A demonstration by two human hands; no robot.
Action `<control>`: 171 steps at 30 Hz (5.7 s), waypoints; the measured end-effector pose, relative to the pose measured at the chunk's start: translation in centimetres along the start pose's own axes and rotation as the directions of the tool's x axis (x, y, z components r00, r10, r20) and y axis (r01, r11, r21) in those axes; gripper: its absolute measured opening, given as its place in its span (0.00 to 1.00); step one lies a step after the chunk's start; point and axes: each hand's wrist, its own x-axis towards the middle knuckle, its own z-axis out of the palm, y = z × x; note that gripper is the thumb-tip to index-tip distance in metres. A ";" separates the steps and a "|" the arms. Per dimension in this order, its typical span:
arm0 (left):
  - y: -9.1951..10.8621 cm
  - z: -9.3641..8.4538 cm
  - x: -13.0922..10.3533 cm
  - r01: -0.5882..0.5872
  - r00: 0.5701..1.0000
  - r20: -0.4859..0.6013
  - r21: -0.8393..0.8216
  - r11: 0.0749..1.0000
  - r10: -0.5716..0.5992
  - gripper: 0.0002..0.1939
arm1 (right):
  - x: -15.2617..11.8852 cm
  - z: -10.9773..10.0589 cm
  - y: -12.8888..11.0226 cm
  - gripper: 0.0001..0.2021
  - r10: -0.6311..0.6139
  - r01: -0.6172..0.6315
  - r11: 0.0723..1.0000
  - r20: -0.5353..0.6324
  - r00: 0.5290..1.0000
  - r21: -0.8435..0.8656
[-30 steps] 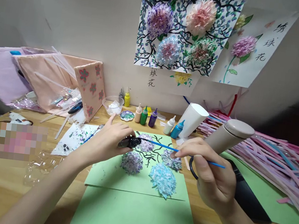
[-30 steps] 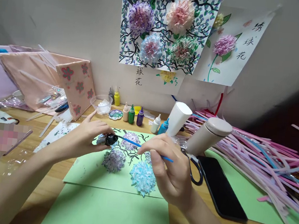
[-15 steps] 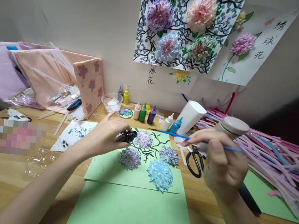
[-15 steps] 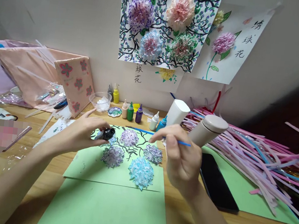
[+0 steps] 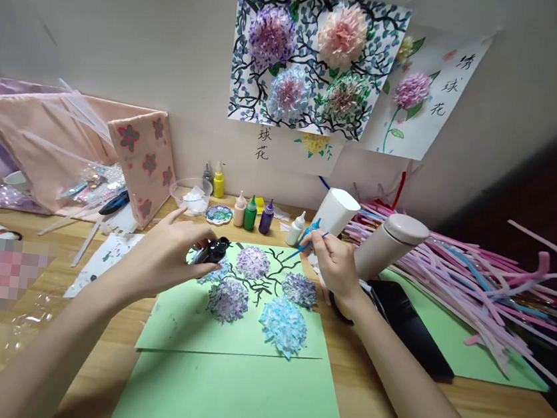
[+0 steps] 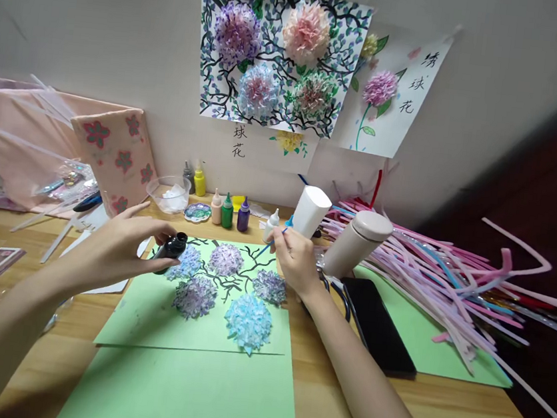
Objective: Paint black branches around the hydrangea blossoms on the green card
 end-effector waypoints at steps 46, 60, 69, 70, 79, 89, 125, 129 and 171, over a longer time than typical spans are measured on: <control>0.0 0.6 -0.2 -0.084 0.996 -0.014 -0.022 0.996 0.084 0.15 | 0.2 0.4 1.2 0.20 0.004 0.014 0.990 0.127 0.992 -0.144; 0.0 0.6 -0.1 -0.072 0.997 -0.019 -0.030 0.997 0.072 0.16 | 0.5 0.1 2.0 0.21 0.018 0.007 0.986 0.151 0.988 -0.169; 0.0 0.7 0.0 -0.076 0.997 -0.001 -0.004 0.997 0.076 0.16 | 0.7 -0.1 1.9 0.22 -0.011 0.046 0.973 0.151 0.988 -0.226; 0.0 0.7 0.0 -0.080 0.997 0.000 0.001 0.997 0.080 0.16 | 0.7 -0.2 1.9 0.22 -0.018 0.053 0.970 0.147 0.989 -0.235; -0.1 0.6 -0.2 -0.081 0.997 0.001 0.003 0.997 0.081 0.16 | 0.7 -0.7 1.2 0.19 -0.027 0.039 0.990 0.095 0.995 -0.133; 0.0 0.4 -0.2 -0.062 0.998 -0.015 -0.035 0.997 0.062 0.15 | 0.7 -0.6 2.0 0.18 0.034 -0.027 0.996 0.076 0.997 -0.085; -0.3 -0.1 -0.2 -0.030 0.998 0.050 0.033 0.999 0.029 0.17 | 1.1 -0.5 3.1 0.15 0.125 -0.111 0.988 0.136 0.983 -0.103; -0.2 -0.2 -0.1 -0.031 0.999 0.042 0.008 0.999 0.031 0.17 | 1.2 -0.6 3.2 0.15 0.115 -0.096 0.985 0.129 0.985 -0.146; -0.2 -0.3 -0.2 -0.056 0.998 0.020 -0.027 0.998 0.057 0.14 | 0.6 -0.2 2.5 0.18 -0.027 0.094 0.939 0.203 0.979 -0.330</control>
